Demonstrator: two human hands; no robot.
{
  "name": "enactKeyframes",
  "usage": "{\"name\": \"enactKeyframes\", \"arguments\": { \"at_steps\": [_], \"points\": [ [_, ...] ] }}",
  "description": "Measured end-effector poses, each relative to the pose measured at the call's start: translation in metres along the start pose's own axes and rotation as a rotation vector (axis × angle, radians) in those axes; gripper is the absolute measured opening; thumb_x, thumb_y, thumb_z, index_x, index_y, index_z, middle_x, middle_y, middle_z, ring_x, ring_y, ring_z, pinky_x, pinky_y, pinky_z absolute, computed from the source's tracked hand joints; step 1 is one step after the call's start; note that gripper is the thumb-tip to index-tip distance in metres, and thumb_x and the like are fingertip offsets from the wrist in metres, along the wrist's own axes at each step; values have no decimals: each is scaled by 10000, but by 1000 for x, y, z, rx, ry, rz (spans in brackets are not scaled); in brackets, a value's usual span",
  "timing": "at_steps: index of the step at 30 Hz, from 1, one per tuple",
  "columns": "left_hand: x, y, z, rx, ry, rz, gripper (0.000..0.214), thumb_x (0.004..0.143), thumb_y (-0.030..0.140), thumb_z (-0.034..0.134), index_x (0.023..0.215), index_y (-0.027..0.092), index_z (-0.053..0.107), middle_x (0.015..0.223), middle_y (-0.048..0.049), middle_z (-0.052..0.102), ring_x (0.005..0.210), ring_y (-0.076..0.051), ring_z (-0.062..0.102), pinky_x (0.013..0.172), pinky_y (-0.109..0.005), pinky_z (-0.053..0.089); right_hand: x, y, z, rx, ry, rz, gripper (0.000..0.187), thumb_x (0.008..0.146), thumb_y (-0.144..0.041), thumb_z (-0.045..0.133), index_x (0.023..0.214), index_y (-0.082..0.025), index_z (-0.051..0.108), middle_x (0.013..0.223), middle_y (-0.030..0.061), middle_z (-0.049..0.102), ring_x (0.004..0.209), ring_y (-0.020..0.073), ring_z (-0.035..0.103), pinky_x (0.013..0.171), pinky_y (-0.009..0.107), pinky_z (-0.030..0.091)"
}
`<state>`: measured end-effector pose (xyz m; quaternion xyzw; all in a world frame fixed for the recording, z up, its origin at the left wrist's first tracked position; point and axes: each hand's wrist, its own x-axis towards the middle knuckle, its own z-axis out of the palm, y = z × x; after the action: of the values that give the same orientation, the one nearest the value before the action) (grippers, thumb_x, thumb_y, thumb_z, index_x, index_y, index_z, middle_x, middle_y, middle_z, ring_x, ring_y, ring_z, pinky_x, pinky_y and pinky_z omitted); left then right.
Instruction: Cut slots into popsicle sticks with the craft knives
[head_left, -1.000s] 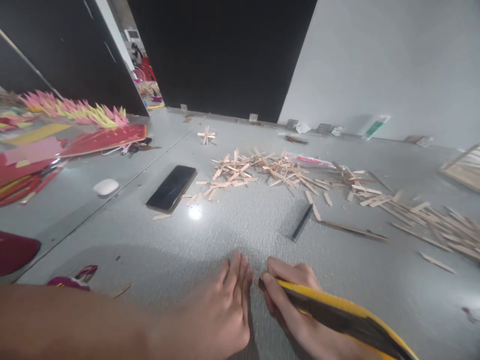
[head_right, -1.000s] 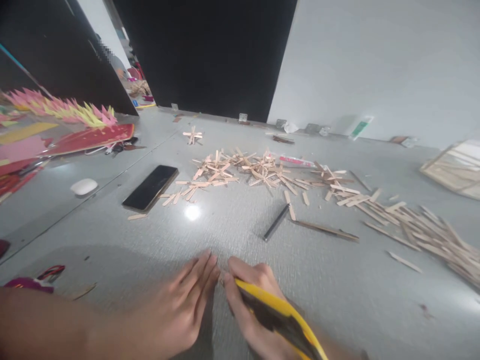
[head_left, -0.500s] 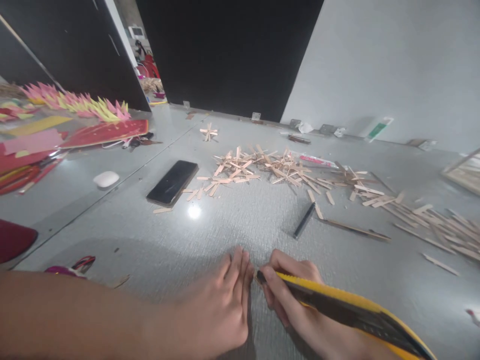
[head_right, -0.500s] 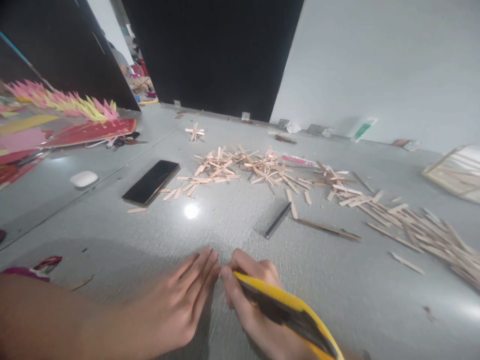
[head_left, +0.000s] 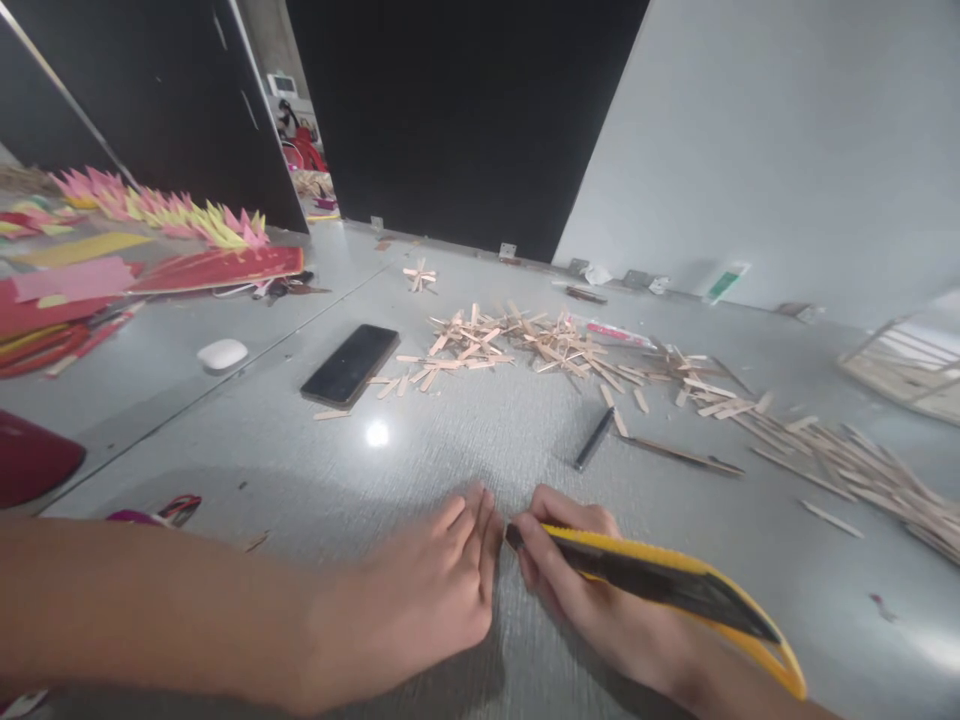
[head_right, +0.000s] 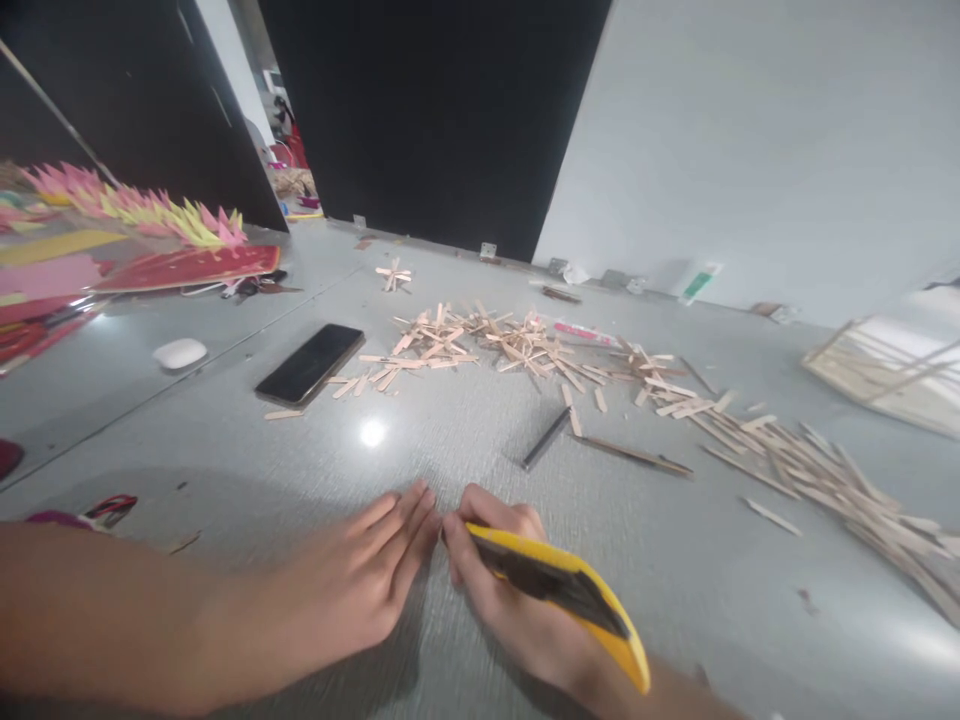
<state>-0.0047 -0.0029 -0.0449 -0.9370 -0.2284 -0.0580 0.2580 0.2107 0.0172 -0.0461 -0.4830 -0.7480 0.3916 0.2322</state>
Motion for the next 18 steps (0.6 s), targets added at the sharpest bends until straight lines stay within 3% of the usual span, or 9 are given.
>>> {"name": "enactKeyframes", "arguments": {
  "at_steps": [4, 12, 18],
  "points": [
    [-1, 1, 3, -4, 4, -8, 467, 918, 236, 638, 1290, -43, 682, 1275, -279, 707, 1212, -358, 676, 1061, -479, 445, -1, 5, 0, -17, -1, 6, 436, 1067, -524, 418, 731, -248, 453, 648, -33, 557, 612, 144, 500, 664, 319, 413],
    [-1, 1, 6, -16, 18, -7, 485, 913, 264, 664, 1276, -58, 683, 1256, -294, 710, 1198, -362, 682, 1086, -492, 426, -2, 3, -3, 68, -68, 28, 454, 1086, -539, 377, 754, -248, 481, 499, -78, 475, 435, 104, 449, 521, 257, 408],
    [-3, 0, 8, -20, 10, 11, 488, 914, 240, 644, 1292, -66, 670, 1277, -295, 698, 1229, -384, 658, 1131, -531, 380, -1, 3, -4, 54, -57, 10, 420, 1074, -525, 430, 763, -244, 461, 584, -60, 526, 501, 104, 463, 554, 261, 402]
  ]
}}
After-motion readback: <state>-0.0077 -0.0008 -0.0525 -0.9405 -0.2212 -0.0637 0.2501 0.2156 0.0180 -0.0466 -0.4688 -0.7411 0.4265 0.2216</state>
